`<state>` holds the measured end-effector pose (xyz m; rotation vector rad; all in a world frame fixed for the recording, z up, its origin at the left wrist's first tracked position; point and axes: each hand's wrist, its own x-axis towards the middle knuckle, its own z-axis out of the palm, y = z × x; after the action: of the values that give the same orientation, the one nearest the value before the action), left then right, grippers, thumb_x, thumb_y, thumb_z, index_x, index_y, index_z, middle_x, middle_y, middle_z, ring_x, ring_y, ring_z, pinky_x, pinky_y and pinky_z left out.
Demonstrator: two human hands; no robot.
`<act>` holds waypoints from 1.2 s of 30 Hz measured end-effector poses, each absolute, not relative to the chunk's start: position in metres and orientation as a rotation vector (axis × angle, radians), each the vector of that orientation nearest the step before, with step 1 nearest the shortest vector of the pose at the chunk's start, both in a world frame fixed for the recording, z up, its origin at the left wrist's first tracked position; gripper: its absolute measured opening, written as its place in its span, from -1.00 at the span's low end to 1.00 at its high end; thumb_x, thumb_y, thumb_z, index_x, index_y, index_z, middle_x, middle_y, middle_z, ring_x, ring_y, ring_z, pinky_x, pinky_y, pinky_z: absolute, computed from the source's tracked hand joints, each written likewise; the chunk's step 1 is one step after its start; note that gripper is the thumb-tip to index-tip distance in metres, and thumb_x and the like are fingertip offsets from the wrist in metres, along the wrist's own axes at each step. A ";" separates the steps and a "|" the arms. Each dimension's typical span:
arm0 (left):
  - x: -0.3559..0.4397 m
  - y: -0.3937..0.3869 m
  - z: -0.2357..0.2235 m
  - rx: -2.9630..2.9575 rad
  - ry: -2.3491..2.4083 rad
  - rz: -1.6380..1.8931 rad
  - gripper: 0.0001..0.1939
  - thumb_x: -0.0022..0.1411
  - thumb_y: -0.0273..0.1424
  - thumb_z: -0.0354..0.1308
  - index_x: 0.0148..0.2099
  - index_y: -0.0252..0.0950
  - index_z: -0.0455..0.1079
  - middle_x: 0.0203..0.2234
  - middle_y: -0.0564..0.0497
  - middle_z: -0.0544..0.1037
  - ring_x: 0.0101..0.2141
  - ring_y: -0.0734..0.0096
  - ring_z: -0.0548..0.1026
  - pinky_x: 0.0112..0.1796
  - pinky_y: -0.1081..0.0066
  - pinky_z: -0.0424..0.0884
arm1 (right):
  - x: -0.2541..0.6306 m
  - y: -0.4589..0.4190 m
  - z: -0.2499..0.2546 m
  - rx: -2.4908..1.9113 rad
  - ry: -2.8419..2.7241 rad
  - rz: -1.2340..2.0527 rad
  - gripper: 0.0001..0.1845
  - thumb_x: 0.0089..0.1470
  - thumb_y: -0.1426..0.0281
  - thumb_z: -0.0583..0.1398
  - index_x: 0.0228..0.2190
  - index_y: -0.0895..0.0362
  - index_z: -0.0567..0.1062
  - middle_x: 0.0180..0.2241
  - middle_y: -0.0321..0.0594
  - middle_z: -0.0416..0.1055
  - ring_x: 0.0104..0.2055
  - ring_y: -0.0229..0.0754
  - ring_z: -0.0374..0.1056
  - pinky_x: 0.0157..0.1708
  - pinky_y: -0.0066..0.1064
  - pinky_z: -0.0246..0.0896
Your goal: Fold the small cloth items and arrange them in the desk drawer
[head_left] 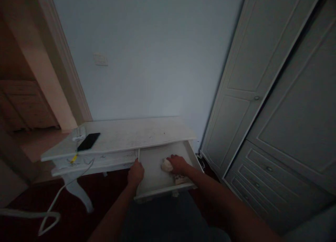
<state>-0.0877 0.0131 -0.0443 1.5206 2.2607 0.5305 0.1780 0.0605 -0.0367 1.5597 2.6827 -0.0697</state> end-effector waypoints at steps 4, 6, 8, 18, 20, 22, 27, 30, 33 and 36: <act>-0.088 0.014 -0.046 1.514 2.253 0.541 -0.61 0.50 -0.36 -0.15 0.23 -0.26 0.34 -0.03 -0.27 0.66 -0.03 0.03 0.66 -0.05 0.23 0.48 | 0.157 0.081 -0.030 1.833 2.592 0.009 -0.46 0.19 0.32 0.25 0.18 0.18 0.40 0.07 0.22 0.46 0.03 0.20 0.50 -0.09 -0.10 0.43; -0.089 0.013 -0.046 1.510 2.259 0.540 -0.61 0.50 -0.35 -0.14 0.22 -0.25 0.36 -0.05 -0.27 0.67 -0.03 0.00 0.66 -0.05 0.20 0.48 | 0.126 0.085 -0.032 1.842 2.614 -0.003 -0.53 0.24 0.32 0.20 0.15 0.17 0.41 0.06 0.19 0.48 0.03 0.16 0.51 -0.09 -0.13 0.44; -0.090 0.012 -0.045 1.514 2.262 0.538 -0.61 0.50 -0.34 -0.14 0.21 -0.24 0.37 -0.06 -0.27 0.67 -0.03 -0.02 0.66 -0.06 0.19 0.48 | 0.093 0.080 -0.037 1.763 2.678 -0.049 -0.56 0.24 0.28 0.22 0.11 0.13 0.44 0.04 0.11 0.51 0.02 0.11 0.53 -0.09 -0.18 0.44; -0.091 0.012 -0.045 1.551 2.273 0.547 -0.59 0.49 -0.34 -0.14 0.23 -0.28 0.36 -0.05 -0.30 0.66 -0.04 -0.03 0.66 -0.09 0.18 0.49 | 0.116 0.047 -0.050 1.443 2.759 -0.178 -0.41 0.03 0.07 0.37 0.06 0.02 0.52 -0.01 0.02 0.60 -0.02 0.15 0.57 -0.06 -0.10 0.46; -0.091 0.013 -0.045 1.558 2.275 0.543 -0.59 0.49 -0.33 -0.14 0.23 -0.28 0.37 -0.05 -0.31 0.66 -0.04 -0.05 0.65 -0.10 0.17 0.49 | 0.133 0.053 -0.045 1.503 2.729 -0.157 -0.44 0.07 0.08 0.34 0.06 0.04 0.53 -0.01 0.06 0.60 -0.01 0.18 0.57 -0.05 -0.07 0.46; -0.091 0.013 -0.046 1.567 2.279 0.537 -0.60 0.49 -0.33 -0.14 0.22 -0.28 0.38 -0.05 -0.31 0.66 -0.04 -0.06 0.65 -0.10 0.17 0.49 | 0.138 0.062 -0.041 1.564 2.703 -0.141 -0.46 0.12 0.08 0.30 0.06 0.08 0.53 -0.01 0.10 0.60 -0.01 0.20 0.57 -0.07 -0.05 0.47; -0.093 0.013 -0.047 1.585 2.285 0.524 -0.60 0.48 -0.33 -0.13 0.20 -0.27 0.39 -0.06 -0.29 0.66 -0.04 -0.05 0.65 -0.11 0.18 0.49 | 0.099 0.074 -0.038 1.577 2.713 -0.156 -0.48 0.20 0.03 0.22 0.05 0.09 0.53 0.00 0.11 0.60 0.00 0.19 0.58 -0.08 -0.07 0.49; -0.094 0.013 -0.048 1.592 2.281 0.521 -0.61 0.47 -0.32 -0.13 0.19 -0.24 0.39 -0.07 -0.26 0.66 -0.05 -0.04 0.65 -0.12 0.20 0.49 | 0.071 0.064 -0.043 1.463 2.754 -0.200 -0.46 0.17 0.02 0.24 0.06 0.06 0.53 0.00 0.05 0.61 0.01 0.16 0.58 -0.07 -0.10 0.49; -0.094 0.012 -0.048 1.587 2.286 0.524 -0.59 0.48 -0.32 -0.15 0.19 -0.24 0.39 -0.04 -0.28 0.65 -0.03 -0.05 0.64 -0.11 0.18 0.49 | 0.066 0.049 -0.047 1.312 2.769 -0.254 -0.45 0.10 0.00 0.30 0.05 -0.02 0.55 0.02 -0.04 0.62 0.02 0.14 0.58 -0.08 -0.14 0.50; -0.093 0.013 -0.047 1.580 2.288 0.530 -0.58 0.48 -0.33 -0.16 0.20 -0.27 0.39 -0.01 -0.29 0.64 0.00 -0.06 0.63 -0.08 0.17 0.48 | 0.086 0.038 -0.046 1.241 2.748 -0.274 -0.39 0.00 -0.05 0.36 0.03 -0.04 0.57 0.02 -0.06 0.62 0.03 0.17 0.58 -0.07 -0.13 0.50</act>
<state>-0.0929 0.0129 -0.0472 1.5798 2.2882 0.5296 0.0863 0.0381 -0.0464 1.2405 2.7483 -0.2739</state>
